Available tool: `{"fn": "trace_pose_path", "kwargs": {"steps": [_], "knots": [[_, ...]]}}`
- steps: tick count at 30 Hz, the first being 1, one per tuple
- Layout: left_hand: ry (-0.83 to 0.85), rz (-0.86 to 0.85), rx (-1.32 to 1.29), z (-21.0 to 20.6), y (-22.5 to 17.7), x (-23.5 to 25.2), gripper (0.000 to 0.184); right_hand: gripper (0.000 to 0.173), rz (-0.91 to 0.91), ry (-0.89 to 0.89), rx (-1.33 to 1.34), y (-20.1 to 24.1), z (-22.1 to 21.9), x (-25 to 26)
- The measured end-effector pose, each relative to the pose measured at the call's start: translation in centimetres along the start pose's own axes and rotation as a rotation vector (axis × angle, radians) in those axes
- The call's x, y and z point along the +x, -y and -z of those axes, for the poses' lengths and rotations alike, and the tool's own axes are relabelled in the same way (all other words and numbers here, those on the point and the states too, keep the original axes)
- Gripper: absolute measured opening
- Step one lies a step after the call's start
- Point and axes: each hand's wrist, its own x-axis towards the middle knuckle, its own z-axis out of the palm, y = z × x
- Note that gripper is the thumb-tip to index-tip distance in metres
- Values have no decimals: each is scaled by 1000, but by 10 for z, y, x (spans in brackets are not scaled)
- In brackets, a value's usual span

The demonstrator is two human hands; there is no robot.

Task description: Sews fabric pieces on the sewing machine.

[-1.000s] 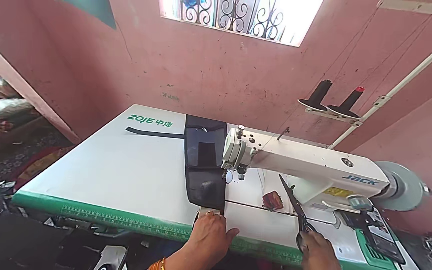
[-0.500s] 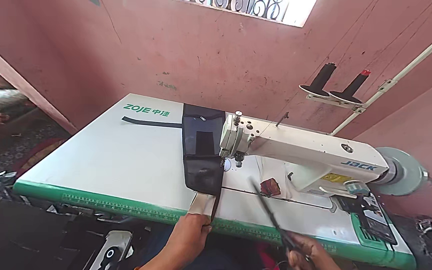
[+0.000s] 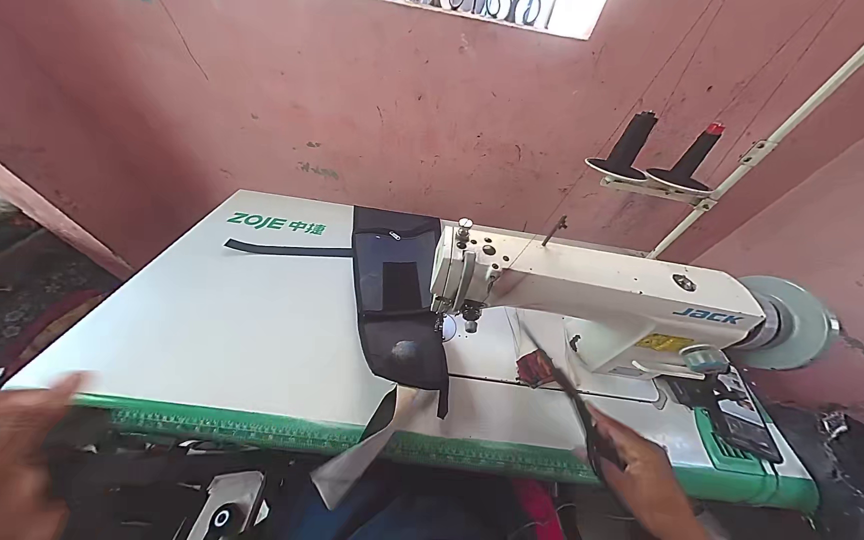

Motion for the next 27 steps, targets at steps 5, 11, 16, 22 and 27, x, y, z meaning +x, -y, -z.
{"fn": "trace_pose_path", "kwargs": {"steps": [5, 11, 16, 22, 27], "knots": [[302, -382, -117, -5, 19, 53, 30, 25, 238, -231, -428, -1, -30, 30], [994, -413, 267, -202, 10, -9, 22, 31, 253, 48, 256, 87, -133, 76], [1337, -283, 678, -241, 37, -24, 41, 12, 75, 134, 394, 91, -144, 88], [838, -728, 138, -227, 98, -44, 12, 6, -438, 17, 729, 112, -146, 86], [782, -755, 167, -228, 100, -54, 13, 33, -492, 14, 600, 125, -152, 85]]}}
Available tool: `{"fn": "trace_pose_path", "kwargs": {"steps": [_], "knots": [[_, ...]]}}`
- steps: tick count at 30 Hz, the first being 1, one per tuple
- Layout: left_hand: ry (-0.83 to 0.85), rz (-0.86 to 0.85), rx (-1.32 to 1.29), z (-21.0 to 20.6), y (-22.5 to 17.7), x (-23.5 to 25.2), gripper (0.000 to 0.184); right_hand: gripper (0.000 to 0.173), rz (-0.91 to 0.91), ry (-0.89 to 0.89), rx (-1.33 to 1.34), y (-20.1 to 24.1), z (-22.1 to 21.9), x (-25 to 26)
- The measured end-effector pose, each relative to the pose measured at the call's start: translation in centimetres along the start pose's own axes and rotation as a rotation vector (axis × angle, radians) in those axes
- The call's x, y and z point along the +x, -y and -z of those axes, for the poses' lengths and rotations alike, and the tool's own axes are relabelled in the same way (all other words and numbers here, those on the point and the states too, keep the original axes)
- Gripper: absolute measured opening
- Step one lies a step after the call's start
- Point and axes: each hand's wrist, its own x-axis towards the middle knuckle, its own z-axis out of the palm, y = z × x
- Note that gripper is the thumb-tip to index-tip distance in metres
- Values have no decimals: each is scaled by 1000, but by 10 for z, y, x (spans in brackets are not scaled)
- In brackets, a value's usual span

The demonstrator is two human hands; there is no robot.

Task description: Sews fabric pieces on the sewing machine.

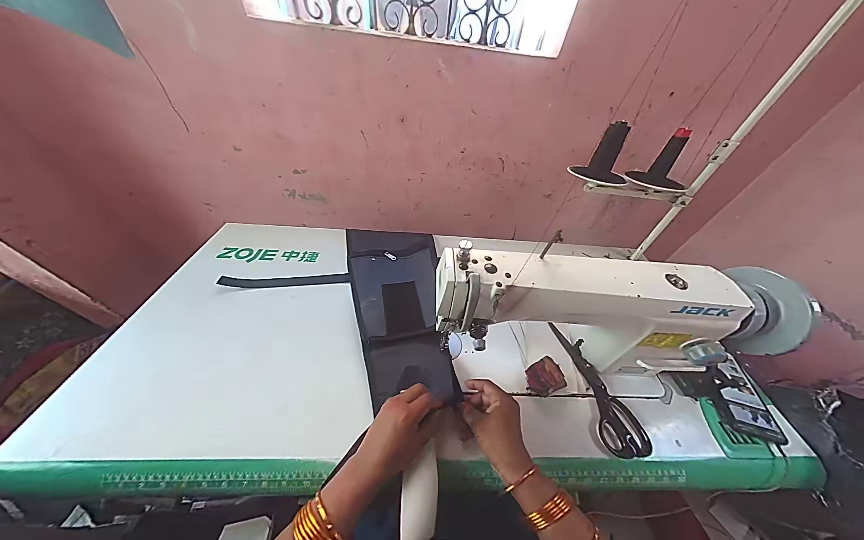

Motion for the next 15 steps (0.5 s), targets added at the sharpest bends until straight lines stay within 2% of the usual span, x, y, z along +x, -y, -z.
{"fn": "trace_pose_path", "kwargs": {"steps": [3, 7, 9, 11, 12, 15], "knots": [[67, -27, 80, -5, -5, 3, 14, 16, -31, -2, 149, -1, -7, -4], [73, 16, 79, -5, -6, 2, 15, 11, 13, -20, 109, -2, -9, -7], [94, 52, 58, -2, -8, 3, 17, 10, 165, -60, -69, -4, -12, -10], [133, 134, 20, 3, -14, 6, 22, 9, 471, -157, -342, -12, -18, -10], [151, 179, 12, 5, -17, 7, 26, 8, 565, -181, -447, -13, -21, -10], [253, 238, 63, 9, -27, 14, 47, 4, 662, -181, -608, -11, -26, -9]]}}
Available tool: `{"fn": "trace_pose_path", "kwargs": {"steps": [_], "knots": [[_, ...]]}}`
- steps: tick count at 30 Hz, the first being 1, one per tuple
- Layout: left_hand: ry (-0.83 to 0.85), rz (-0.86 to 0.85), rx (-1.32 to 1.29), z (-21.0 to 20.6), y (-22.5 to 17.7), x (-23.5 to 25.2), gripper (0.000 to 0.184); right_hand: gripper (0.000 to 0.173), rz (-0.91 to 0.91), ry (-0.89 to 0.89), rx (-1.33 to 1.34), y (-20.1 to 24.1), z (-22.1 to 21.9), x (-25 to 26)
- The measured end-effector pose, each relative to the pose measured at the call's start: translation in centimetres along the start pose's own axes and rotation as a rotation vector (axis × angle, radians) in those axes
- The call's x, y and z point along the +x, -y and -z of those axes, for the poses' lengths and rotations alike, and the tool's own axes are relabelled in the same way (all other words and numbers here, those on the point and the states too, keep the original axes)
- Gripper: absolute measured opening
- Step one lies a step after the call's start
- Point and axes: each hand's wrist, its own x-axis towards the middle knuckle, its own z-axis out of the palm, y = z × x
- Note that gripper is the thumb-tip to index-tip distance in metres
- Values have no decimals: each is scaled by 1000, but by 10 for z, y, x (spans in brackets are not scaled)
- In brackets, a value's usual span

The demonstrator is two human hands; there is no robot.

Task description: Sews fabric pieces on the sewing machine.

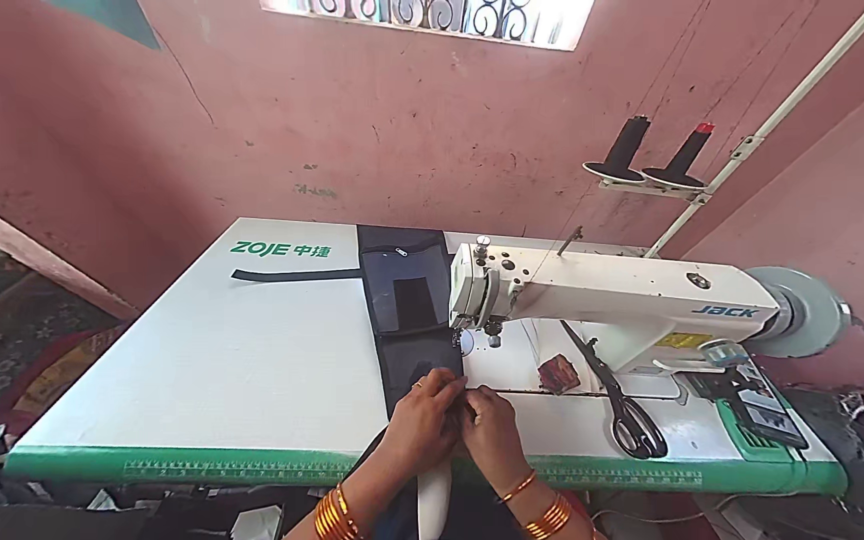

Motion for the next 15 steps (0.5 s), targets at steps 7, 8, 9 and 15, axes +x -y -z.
{"fn": "trace_pose_path", "kwargs": {"steps": [7, 8, 9, 15], "knots": [[62, -142, 129, -1, 8, -6, 33, 15, -22, 219, 225, -12, 27, 8], [33, -178, 129, -2, 11, -7, 32, 16, 32, 150, 203, -17, 24, 14], [24, -200, 126, -3, 13, -7, 32, 19, 100, 102, 169, -22, 18, 21], [-10, -251, 127, 1, 32, 15, 29, 20, 331, 81, 44, -43, -17, 52]]}}
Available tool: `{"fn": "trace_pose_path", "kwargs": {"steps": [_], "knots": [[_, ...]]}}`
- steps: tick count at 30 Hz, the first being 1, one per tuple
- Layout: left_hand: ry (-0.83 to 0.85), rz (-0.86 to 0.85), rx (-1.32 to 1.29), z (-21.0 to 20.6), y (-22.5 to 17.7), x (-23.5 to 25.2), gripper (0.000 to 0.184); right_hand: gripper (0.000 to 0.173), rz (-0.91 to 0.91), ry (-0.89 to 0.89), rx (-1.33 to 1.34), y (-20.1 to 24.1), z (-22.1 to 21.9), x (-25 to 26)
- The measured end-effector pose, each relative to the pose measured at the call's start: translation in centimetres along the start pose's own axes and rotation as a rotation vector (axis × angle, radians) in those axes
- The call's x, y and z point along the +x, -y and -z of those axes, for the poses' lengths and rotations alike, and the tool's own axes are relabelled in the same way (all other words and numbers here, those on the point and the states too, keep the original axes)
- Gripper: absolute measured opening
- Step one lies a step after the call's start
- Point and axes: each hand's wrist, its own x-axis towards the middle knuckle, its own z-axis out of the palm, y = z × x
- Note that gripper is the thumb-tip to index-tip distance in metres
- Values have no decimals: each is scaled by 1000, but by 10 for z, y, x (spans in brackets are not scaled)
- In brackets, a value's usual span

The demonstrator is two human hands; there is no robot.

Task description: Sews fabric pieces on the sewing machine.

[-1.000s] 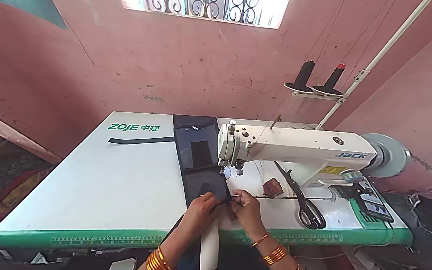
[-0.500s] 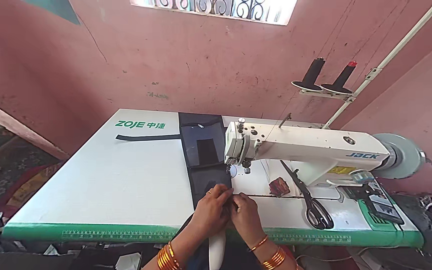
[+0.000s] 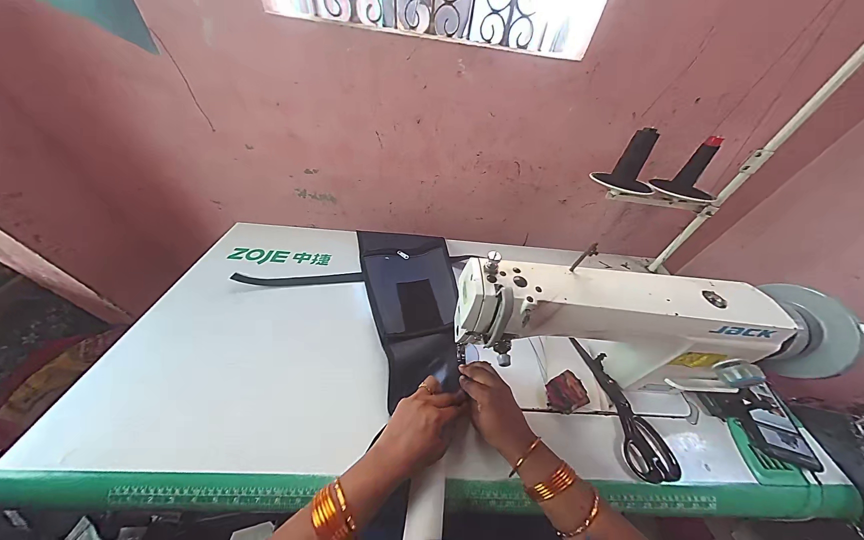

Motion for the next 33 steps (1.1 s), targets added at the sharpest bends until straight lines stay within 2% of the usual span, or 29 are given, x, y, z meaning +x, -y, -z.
{"fn": "trace_pose_path", "kwargs": {"steps": [6, 10, 14, 17, 19, 22, 25, 27, 29, 33], "knots": [[103, 33, -39, 6, 38, 41, 27, 25, -33, -102, 54, -14, -4, 9], [-32, 26, -133, 1, 59, 56, 18, 28, -74, -183, 89, -13, 3, -2], [-52, 40, -150, 3, 66, 66, 15, 26, -88, -317, 41, -17, 50, -26], [-39, 38, -159, 3, 70, 68, 13, 25, -190, -423, -308, -32, 111, -54], [-28, 43, -175, 4, 70, 69, 14, 32, -375, -353, -568, -45, 148, -71], [-31, 46, -182, 3, 71, 70, 15, 41, -676, -238, -728, -66, 172, -87], [-13, 48, -198, 4, 72, 70, 15, 36, -687, -157, -749, -73, 176, -94], [-19, 33, -203, 5, 74, 70, 15, 29, -631, -36, -696, -79, 176, -101], [-12, 19, -214, 6, 74, 72, 15, 30, -697, 100, -622, -84, 173, -106], [5, -30, -247, 5, 77, 68, 15, 29, -729, 136, -621, -85, 172, -105]]}}
